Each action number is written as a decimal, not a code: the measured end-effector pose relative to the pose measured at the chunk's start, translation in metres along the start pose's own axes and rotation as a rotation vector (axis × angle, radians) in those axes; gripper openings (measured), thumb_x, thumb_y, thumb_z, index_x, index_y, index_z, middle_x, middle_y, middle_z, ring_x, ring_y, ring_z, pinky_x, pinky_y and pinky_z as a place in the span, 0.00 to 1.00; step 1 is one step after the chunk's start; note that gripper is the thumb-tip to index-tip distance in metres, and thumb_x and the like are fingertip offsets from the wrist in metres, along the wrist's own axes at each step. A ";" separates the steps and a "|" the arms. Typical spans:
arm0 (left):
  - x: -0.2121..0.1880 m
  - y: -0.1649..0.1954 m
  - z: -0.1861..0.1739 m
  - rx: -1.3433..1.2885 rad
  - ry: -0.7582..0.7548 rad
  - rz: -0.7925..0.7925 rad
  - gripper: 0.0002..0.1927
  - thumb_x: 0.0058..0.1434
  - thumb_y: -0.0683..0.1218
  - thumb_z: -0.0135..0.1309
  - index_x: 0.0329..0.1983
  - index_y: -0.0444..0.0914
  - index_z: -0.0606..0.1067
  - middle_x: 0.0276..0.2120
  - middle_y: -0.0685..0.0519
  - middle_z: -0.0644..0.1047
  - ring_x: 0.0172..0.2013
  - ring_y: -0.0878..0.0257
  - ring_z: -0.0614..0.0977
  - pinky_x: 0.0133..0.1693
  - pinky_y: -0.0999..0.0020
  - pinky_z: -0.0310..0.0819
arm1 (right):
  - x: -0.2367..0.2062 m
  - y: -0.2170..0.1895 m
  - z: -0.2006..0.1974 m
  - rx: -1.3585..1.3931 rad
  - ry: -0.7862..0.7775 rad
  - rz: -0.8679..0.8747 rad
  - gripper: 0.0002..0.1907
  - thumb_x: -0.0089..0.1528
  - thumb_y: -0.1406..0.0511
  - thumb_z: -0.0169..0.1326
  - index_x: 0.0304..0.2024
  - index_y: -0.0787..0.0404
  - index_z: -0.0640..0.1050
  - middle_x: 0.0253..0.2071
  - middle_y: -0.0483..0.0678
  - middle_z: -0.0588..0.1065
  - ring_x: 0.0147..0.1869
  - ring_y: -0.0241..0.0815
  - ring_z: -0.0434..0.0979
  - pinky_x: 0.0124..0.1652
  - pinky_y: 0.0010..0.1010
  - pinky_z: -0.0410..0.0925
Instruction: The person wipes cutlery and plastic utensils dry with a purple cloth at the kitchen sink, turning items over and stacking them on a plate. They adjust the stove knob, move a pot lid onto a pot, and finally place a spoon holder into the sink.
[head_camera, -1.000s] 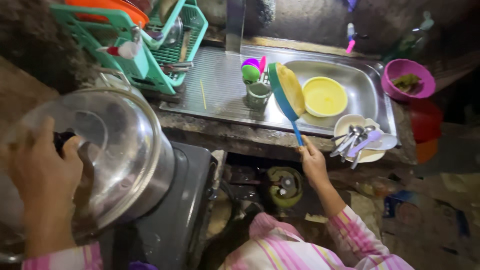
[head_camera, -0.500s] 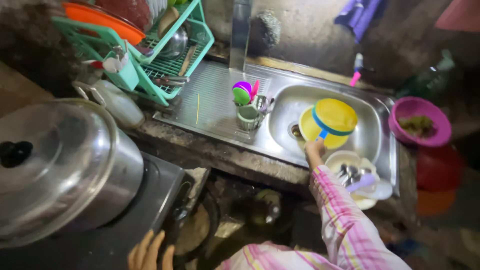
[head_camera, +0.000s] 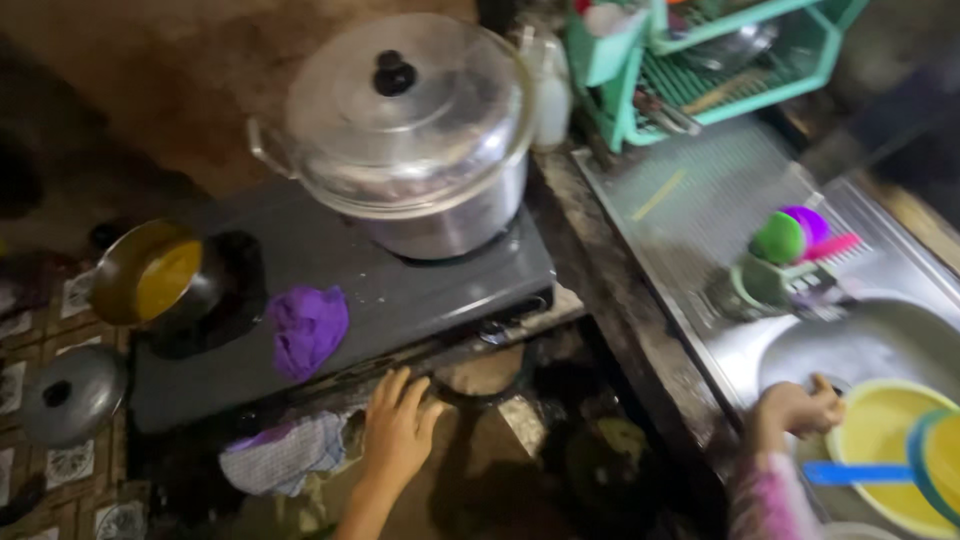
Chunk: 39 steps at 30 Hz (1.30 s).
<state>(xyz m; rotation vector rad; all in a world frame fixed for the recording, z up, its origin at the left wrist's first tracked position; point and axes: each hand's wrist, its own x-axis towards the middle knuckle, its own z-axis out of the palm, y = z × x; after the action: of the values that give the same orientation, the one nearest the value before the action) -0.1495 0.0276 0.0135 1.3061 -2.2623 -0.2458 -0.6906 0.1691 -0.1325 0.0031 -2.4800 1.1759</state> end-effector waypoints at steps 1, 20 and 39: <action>0.014 -0.005 0.002 0.085 0.059 -0.006 0.23 0.59 0.54 0.58 0.53 0.36 0.77 0.60 0.36 0.71 0.62 0.35 0.69 0.61 0.42 0.61 | -0.020 -0.022 0.010 0.143 -0.054 -0.131 0.15 0.60 0.73 0.51 0.50 0.66 0.75 0.53 0.59 0.72 0.61 0.59 0.71 0.64 0.45 0.63; 0.039 -0.158 0.149 0.324 0.872 0.196 0.22 0.66 0.51 0.61 0.53 0.30 0.73 0.53 0.38 0.73 0.58 0.40 0.73 0.64 0.41 0.65 | -0.270 -0.188 0.120 0.755 -0.222 -1.269 0.08 0.71 0.71 0.57 0.52 0.60 0.81 0.58 0.48 0.79 0.71 0.53 0.70 0.71 0.45 0.56; 0.057 -0.164 0.138 0.281 1.015 0.331 0.20 0.68 0.51 0.63 0.50 0.32 0.72 0.51 0.39 0.74 0.56 0.41 0.74 0.63 0.42 0.65 | -0.343 -0.133 0.086 0.940 -0.309 -1.288 0.22 0.54 0.70 0.70 0.50 0.65 0.78 0.49 0.54 0.75 0.48 0.51 0.77 0.47 0.37 0.73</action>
<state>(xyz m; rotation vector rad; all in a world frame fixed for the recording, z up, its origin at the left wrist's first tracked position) -0.1195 -0.1195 -0.1499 0.8367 -1.5823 0.7191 -0.3817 -0.0372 -0.2030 1.7693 -1.2488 1.4864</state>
